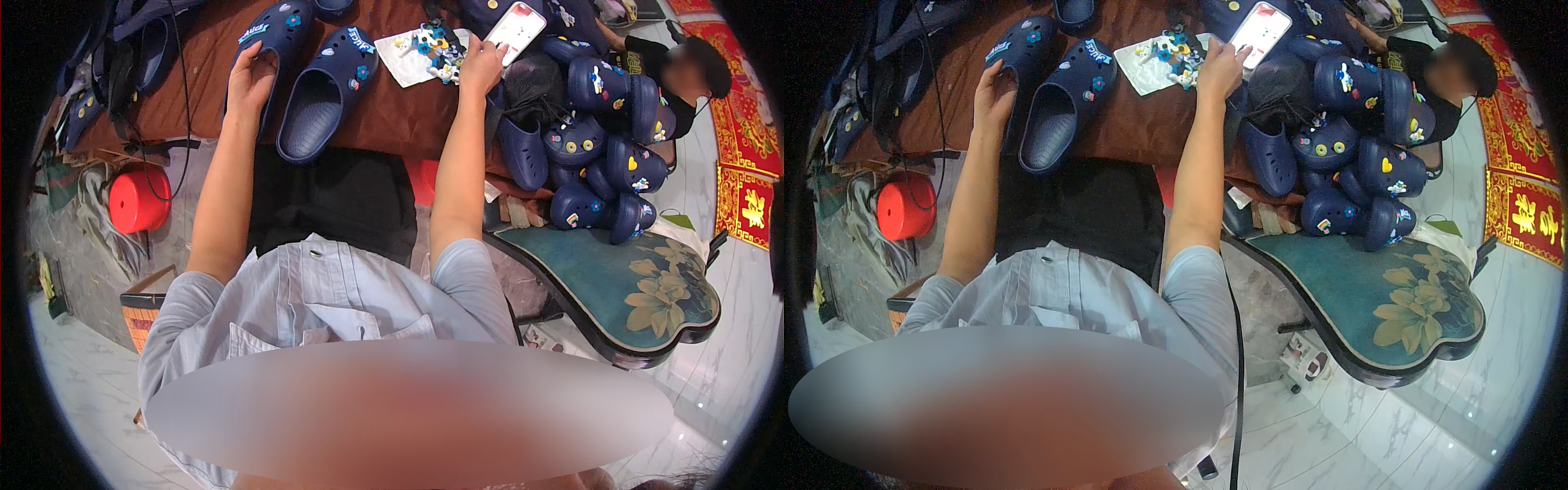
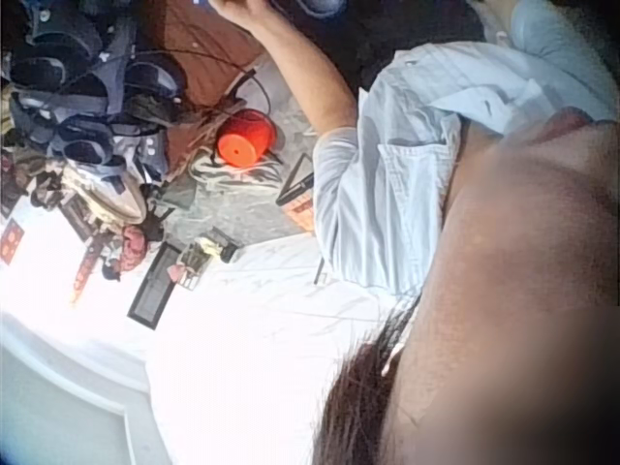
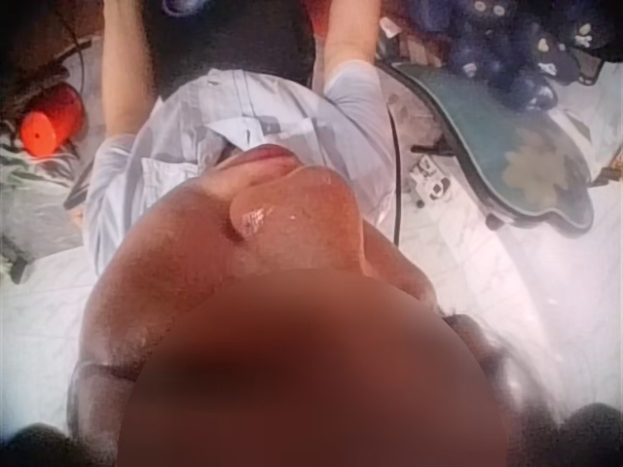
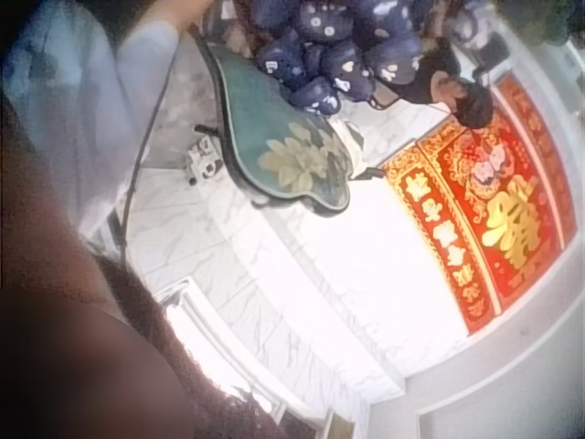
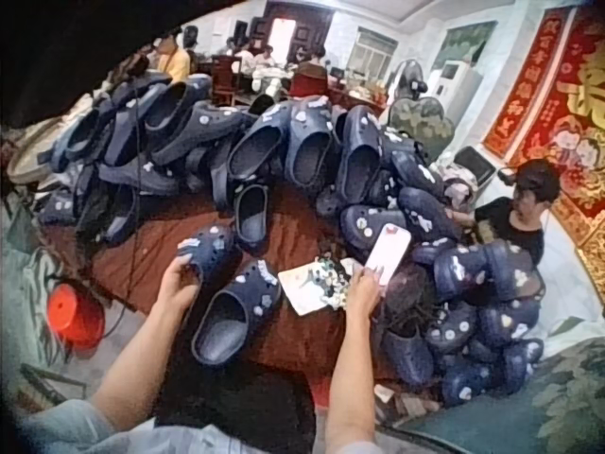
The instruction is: Attaching small decorative or functional pins/charms into the holes of rubber sandals.
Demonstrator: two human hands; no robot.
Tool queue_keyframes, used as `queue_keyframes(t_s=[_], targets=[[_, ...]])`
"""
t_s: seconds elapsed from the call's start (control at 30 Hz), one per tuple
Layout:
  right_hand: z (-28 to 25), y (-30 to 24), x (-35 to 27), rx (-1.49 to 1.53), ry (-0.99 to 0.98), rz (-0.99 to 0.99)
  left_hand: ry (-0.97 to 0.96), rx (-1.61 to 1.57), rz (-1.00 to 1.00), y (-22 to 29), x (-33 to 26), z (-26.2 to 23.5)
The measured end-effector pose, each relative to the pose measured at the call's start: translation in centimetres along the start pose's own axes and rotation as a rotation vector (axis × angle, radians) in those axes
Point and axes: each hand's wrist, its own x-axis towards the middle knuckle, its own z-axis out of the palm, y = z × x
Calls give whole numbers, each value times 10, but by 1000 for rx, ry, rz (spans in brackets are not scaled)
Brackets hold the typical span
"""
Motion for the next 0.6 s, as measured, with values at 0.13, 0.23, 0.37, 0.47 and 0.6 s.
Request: queue_keyframes(t_s=[0.13,0.23,0.37,0.47,0.6], targets=[[-1,0,1,-43,-34,-1,41,16,18,-3,-3,9],[-3,-4,2,-58,-58,3,52,9,26,-3,-2,7],[-1,-2,9,-84,-79,-12,56,1,-2,0,7,-4],[-1,-3,9,-76,-112,7,-16,-38,-18,5,11,-18],[-6,-5,3,31,-32,26,37,-30,4,2,11,-18]])
